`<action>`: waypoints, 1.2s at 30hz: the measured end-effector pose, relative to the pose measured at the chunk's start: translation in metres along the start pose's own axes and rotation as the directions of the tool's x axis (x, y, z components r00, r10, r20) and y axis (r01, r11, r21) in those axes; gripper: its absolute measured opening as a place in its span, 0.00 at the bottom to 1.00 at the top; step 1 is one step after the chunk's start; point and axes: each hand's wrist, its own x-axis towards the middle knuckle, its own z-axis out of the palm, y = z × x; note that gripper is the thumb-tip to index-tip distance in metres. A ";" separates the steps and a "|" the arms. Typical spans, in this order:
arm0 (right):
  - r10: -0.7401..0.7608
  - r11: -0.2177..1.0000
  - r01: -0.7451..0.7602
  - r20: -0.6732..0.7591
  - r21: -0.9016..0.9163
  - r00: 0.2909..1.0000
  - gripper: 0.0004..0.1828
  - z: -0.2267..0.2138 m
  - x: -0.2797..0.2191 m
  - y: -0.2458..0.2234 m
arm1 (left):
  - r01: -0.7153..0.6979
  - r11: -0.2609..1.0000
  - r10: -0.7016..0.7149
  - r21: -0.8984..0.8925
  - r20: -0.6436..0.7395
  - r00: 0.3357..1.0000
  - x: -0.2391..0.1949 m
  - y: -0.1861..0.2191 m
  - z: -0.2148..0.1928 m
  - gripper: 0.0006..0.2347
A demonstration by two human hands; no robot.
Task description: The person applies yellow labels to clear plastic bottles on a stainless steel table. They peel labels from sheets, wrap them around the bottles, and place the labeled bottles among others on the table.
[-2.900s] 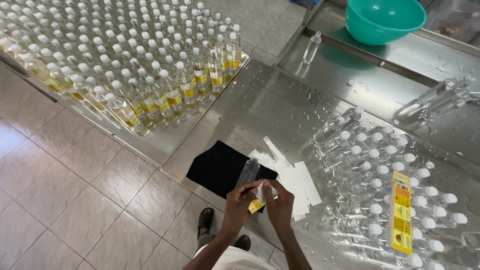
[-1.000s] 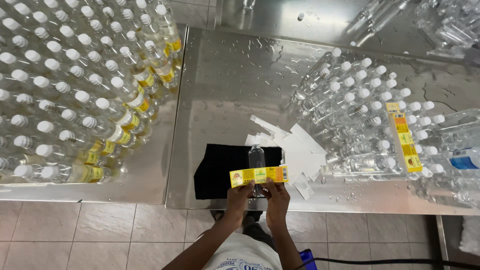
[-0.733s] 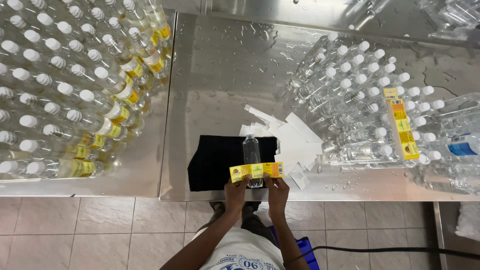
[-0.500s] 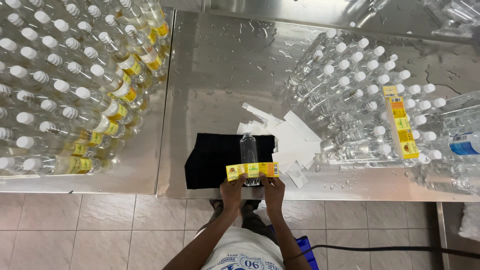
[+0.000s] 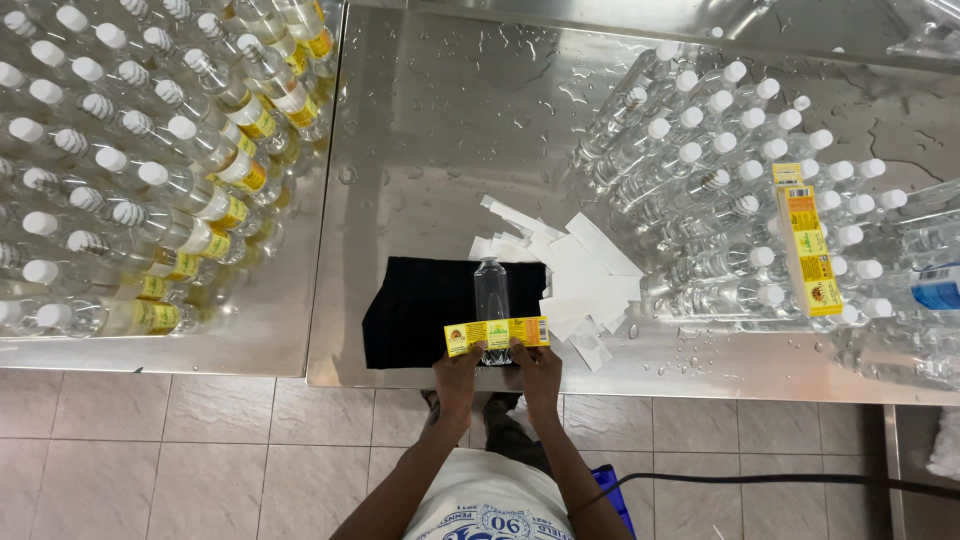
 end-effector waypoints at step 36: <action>-0.154 0.924 0.124 0.057 0.361 0.986 0.56 0.027 -0.047 -0.071 | -0.027 0.996 0.050 -0.087 0.270 0.962 -0.082 0.152 -0.015 0.31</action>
